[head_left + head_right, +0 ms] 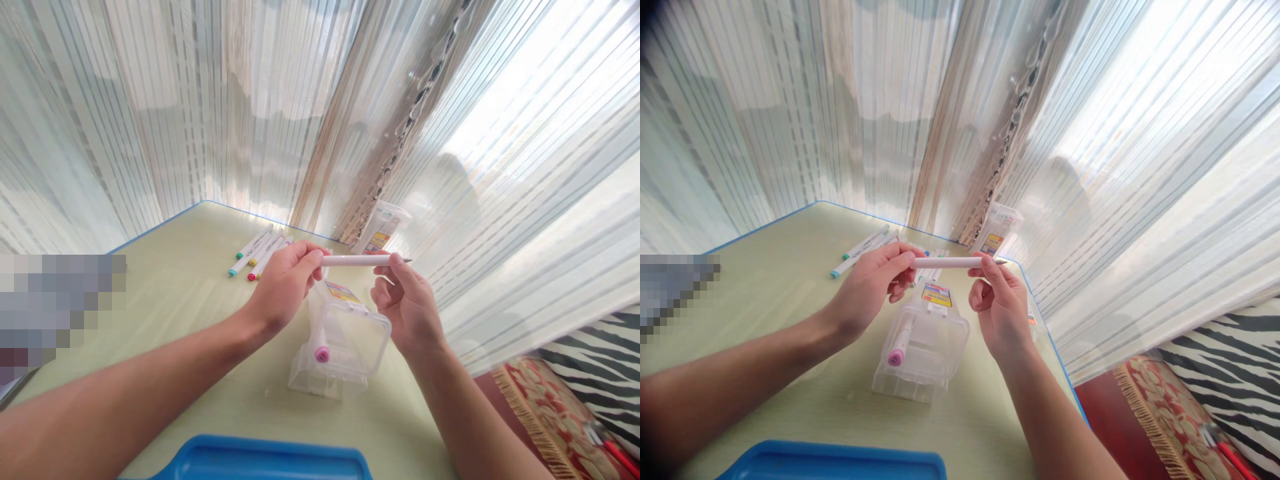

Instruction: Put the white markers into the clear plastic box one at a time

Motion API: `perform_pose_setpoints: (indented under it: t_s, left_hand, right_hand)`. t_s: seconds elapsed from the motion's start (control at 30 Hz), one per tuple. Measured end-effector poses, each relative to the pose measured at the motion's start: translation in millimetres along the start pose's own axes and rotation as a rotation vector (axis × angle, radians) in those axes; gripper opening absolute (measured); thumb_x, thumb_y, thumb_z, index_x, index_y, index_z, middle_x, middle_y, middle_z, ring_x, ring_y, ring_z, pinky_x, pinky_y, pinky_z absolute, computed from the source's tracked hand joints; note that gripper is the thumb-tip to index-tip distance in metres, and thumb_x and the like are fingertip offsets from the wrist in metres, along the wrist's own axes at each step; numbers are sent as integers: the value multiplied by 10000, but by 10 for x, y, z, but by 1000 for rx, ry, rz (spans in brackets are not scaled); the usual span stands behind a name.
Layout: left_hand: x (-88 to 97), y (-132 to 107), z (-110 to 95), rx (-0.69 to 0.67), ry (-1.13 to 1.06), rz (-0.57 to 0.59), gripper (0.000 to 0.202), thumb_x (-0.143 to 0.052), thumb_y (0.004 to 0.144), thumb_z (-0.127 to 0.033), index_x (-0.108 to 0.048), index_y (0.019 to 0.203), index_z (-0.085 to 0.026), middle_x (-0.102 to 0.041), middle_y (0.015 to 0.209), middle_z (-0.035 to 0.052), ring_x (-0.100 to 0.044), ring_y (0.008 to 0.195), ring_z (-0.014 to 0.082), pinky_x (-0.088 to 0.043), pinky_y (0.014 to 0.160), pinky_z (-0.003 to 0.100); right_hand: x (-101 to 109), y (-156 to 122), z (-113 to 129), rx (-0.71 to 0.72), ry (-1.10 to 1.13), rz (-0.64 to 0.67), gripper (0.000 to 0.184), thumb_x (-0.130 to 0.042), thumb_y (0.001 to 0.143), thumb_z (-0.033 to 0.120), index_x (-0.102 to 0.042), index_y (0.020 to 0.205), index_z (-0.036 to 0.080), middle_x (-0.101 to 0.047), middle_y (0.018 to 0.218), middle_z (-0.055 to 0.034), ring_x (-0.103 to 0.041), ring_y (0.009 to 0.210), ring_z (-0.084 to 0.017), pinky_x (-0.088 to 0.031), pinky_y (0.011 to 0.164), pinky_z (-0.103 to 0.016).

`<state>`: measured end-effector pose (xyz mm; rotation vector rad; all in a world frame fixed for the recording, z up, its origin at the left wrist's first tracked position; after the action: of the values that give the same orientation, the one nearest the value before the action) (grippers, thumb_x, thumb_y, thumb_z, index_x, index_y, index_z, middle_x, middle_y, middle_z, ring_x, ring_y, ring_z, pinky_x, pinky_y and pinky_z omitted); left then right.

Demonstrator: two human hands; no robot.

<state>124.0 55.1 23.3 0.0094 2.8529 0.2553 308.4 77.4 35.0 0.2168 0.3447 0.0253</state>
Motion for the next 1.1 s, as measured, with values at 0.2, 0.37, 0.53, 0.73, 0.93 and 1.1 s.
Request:
perform_pose_setpoints:
  t_s: [0.2,0.37,0.53,0.73,0.93,1.1]
  left_hand:
    - [0,6,-19,-15,21,-8,154,-527,870,-265,-618,895,-144,-531,638,-20,-386,456,65,-246,421,222]
    - [12,5,-40,-37,43,-18,150,-557,845,-249,-630,912,-136,-570,675,-8,-390,457,59,-259,430,224]
    - [20,4,-39,-39,48,-23,153,-575,834,-255,-632,917,-139,-586,697,-1,-396,467,60,-271,437,225]
    - [11,-3,-48,-25,26,-15,153,-531,857,-249,-625,910,-140,-578,696,2,-396,458,63,-261,428,225]
    - [17,-15,-58,-37,39,-16,162,-541,861,-270,-630,909,-143,-580,709,8,-400,470,68,-268,432,227]
    - [35,-15,-71,-96,157,-29,236,-669,811,-339,-644,948,-148,-573,723,-10,-391,487,57,-292,452,223]
  right_hand:
    - [19,11,-10,-15,13,-16,302,-814,699,408,-741,857,161,-643,695,10,-415,375,-25,-293,352,-208]
    - [17,17,-40,-43,19,-13,308,-830,679,387,-740,858,154,-651,710,9,-414,375,-21,-288,351,-205]
    - [36,18,-50,-41,-1,-23,349,-802,706,457,-735,858,150,-644,704,6,-407,375,-24,-278,341,-211]
    - [41,16,-60,-39,-6,-18,353,-801,713,461,-731,862,148,-649,715,2,-414,379,-21,-287,347,-203]
    - [47,22,-58,-34,-15,-20,342,-795,716,471,-717,834,160,-656,712,-2,-422,377,-29,-290,340,-206]
    - [42,20,-33,-17,-36,-34,327,-828,677,445,-694,725,151,-655,691,-5,-420,360,-25,-279,327,-201]
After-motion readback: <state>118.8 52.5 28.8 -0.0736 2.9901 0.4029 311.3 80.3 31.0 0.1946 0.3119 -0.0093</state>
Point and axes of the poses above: each hand's wrist, its own y-axis towards the middle knuckle, its own x-axis out of the back of the hand, z = x × y, the point moved 10 cm from there along y, towards the middle knuckle
